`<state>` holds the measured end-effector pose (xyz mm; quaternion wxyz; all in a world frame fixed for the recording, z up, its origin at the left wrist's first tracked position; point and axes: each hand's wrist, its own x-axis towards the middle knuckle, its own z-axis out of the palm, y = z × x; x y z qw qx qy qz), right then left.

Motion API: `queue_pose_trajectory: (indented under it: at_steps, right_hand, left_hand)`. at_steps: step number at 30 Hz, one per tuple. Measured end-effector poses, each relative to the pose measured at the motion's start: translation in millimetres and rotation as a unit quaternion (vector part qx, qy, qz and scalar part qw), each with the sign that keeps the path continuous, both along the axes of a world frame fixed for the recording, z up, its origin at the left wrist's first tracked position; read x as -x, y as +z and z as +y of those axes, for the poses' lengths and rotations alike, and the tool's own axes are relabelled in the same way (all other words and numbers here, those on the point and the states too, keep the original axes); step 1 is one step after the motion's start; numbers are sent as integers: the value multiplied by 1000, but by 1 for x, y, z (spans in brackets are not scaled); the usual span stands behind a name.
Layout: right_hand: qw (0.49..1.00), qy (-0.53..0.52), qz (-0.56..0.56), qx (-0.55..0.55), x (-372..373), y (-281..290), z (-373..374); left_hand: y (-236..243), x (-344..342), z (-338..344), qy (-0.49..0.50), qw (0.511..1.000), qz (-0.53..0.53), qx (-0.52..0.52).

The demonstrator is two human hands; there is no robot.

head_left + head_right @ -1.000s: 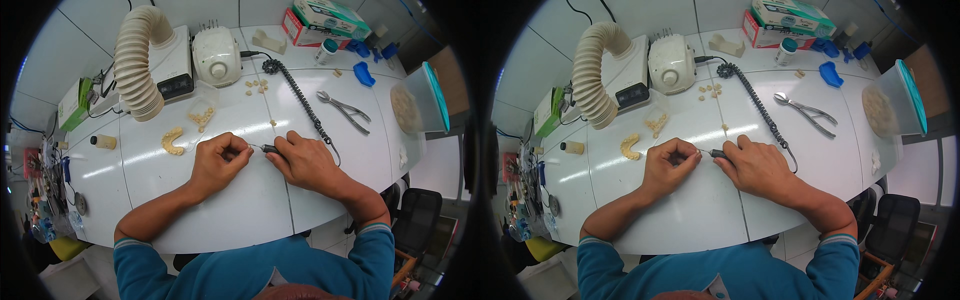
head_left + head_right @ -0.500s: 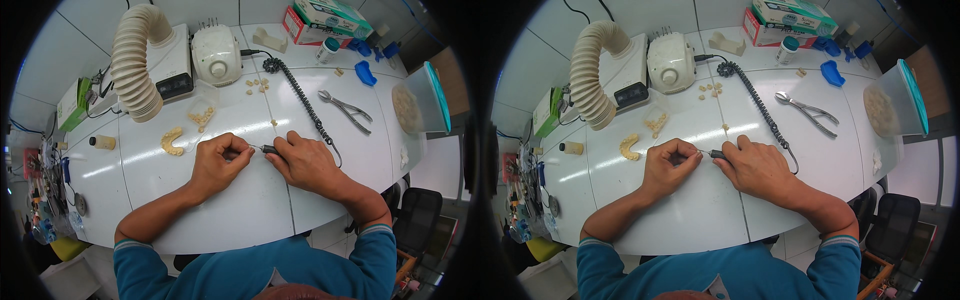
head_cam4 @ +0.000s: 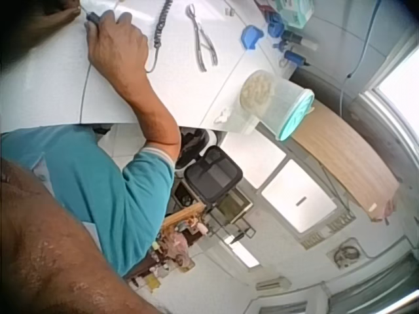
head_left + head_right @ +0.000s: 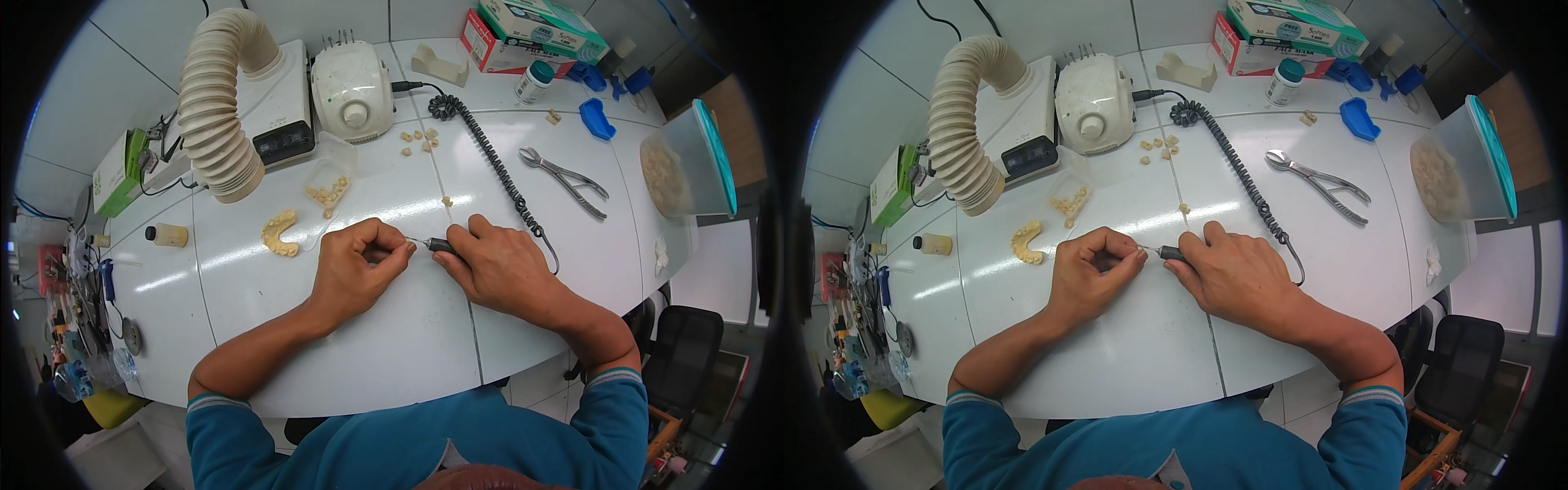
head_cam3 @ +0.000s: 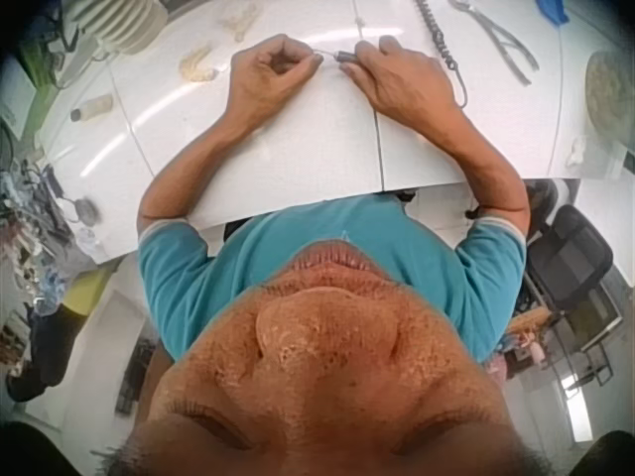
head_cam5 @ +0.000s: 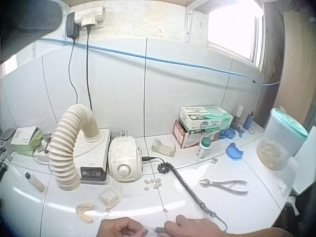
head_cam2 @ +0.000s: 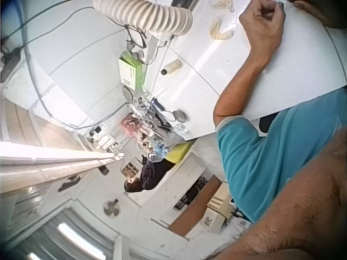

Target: The person shapes and grinds an artificial tooth using a handheld rotary drill tool.

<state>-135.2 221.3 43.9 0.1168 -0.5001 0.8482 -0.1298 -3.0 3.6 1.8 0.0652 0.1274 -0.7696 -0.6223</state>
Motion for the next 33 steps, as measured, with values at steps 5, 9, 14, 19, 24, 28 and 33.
queue_pose_trajectory:
  at_steps: [5,9,14,19,24,28,33]
  right_hand:
    - [1000,6,6,4,1,0,0]
    - [1000,9,12,9,1,-1,0]
    - [1000,11,13,10,1,-2,0]
    - [1000,9,8,5,0,-1,0]
    - [1000,7,6,-3,0,0,-1]
    - [1000,4,3,-10,0,0,-2]
    - [1000,5,6,-6,0,-1,-1]
  left_hand:
    - [1,1,0,1,1000,-3,5]
    - [1,1,0,1,1000,-1,7]
    - [2,1,1,2,1000,-3,6]
    - [1,1,1,0,1000,-4,14]
    - [1,1,1,0,1000,-4,7]
    - [1,1,0,1,1000,-5,7]
    - [1,1,1,2,1000,-3,6]
